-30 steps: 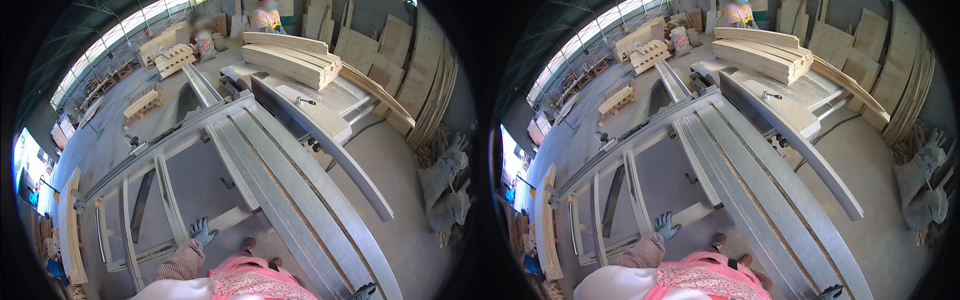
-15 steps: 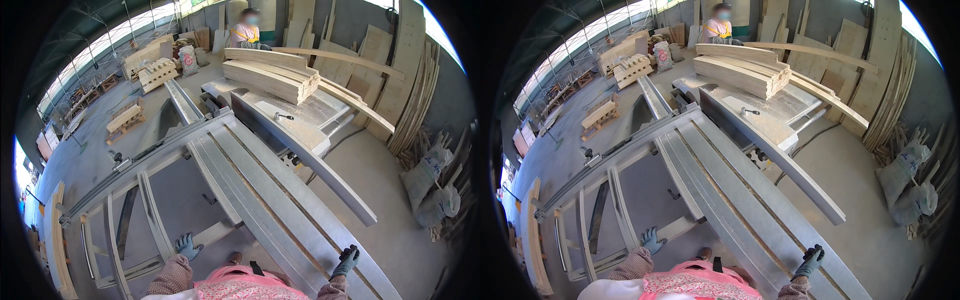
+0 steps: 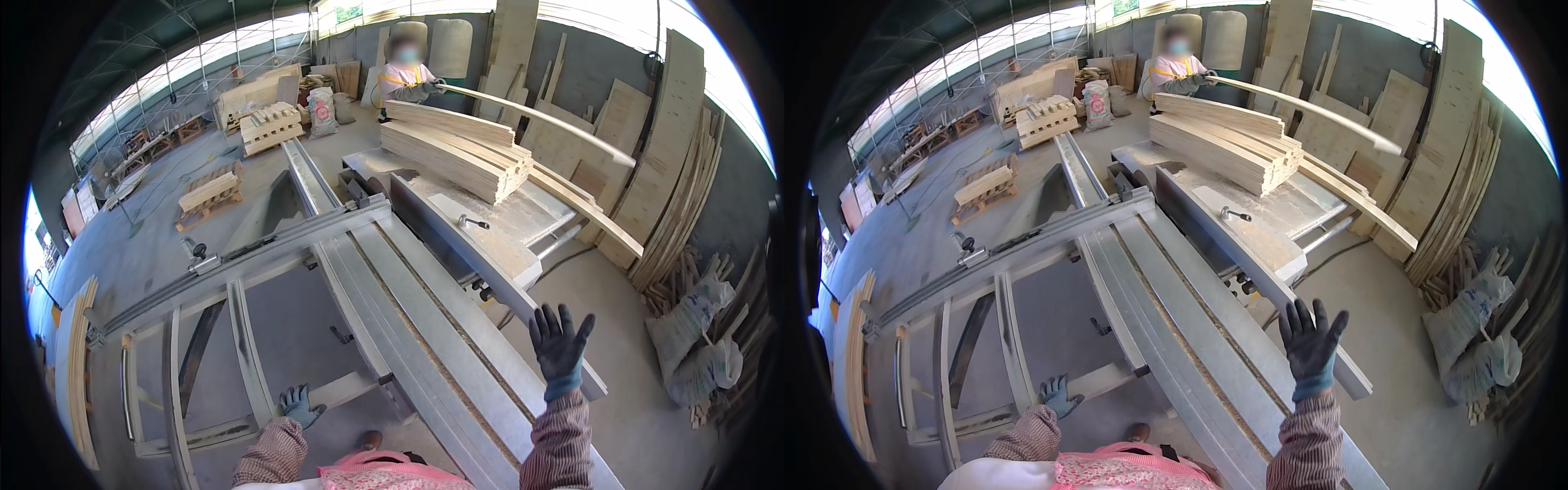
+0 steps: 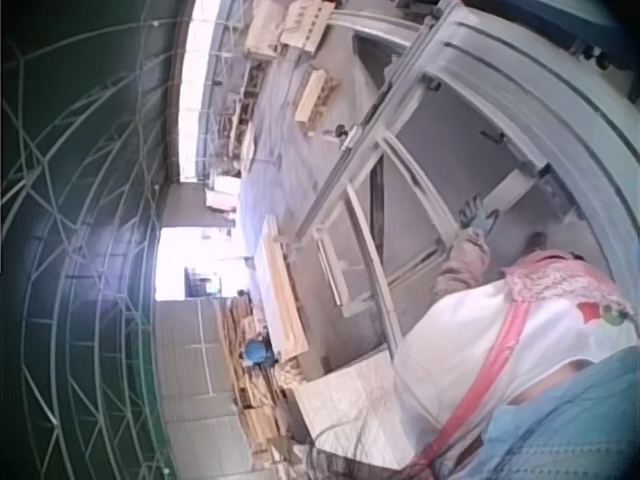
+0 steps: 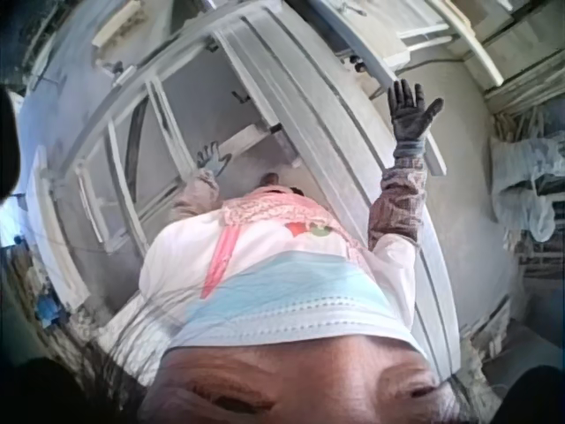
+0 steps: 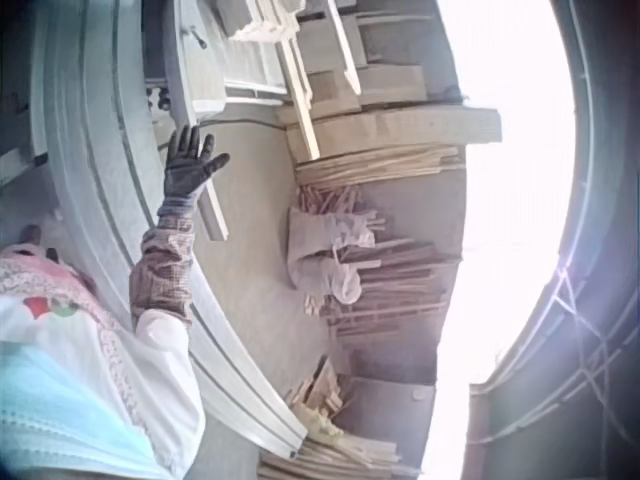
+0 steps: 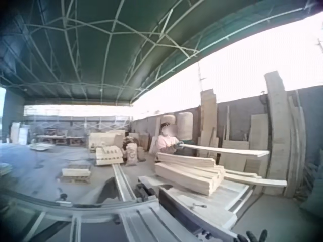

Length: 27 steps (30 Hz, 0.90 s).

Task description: The person feeds long wooden planks through a table saw, guiding them with gloved hands to cut them into shorter pieces. The cut pieces are then stacked on the table surface.

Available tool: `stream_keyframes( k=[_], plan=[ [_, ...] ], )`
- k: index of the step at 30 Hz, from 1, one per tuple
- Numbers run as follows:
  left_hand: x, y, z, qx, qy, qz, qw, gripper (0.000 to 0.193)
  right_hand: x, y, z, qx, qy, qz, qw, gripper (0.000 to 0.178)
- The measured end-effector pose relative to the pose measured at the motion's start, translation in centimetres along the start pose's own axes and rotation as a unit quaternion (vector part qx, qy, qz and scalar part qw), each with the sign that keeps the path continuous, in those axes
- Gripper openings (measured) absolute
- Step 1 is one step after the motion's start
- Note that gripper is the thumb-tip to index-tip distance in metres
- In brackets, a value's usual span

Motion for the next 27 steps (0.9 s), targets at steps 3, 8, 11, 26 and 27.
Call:
stream_keyframes(
  k=[3, 8, 11, 26, 27],
  plan=[
    [-0.1, 0.2, -0.1, 0.003, 0.007, -0.001, 1.000, 0.091, 1.6, 1.6, -5.6, -0.019, -0.009, -0.046, 0.999, 0.107],
    [-0.5, 0.7, 0.0, 0.001, -0.008, 0.000, 1.000, 0.090, -2.4, 5.7, -9.3, -0.027, 0.088, -0.071, 0.993, 0.111],
    [-0.2, 0.9, -0.4, 0.006, -0.001, -0.005, 1.000, 0.089, -5.8, 8.0, -9.6, 0.021, 0.146, 0.018, 0.989, 0.100],
    [-0.3, 0.7, 0.4, 0.023, 0.032, -0.014, 0.999, 0.087, -20.5, 8.3, -7.8, 0.042, 0.367, 0.676, 0.638, 0.087],
    [0.1, 0.3, 0.1, 0.026, 0.040, -0.012, 0.999, 0.087, -22.1, 9.5, -8.6, 0.103, 0.312, 0.650, 0.685, 0.079]
  ],
)
Point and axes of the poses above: each hand's wrist, its own z-axis away from the middle knuckle, its own x-axis out of the palm, y = z × x, the point moved 8 cm from there along -z, towards the middle knuckle, and after that the axes turned 12 degrees about -y, right-handed, at the moved point
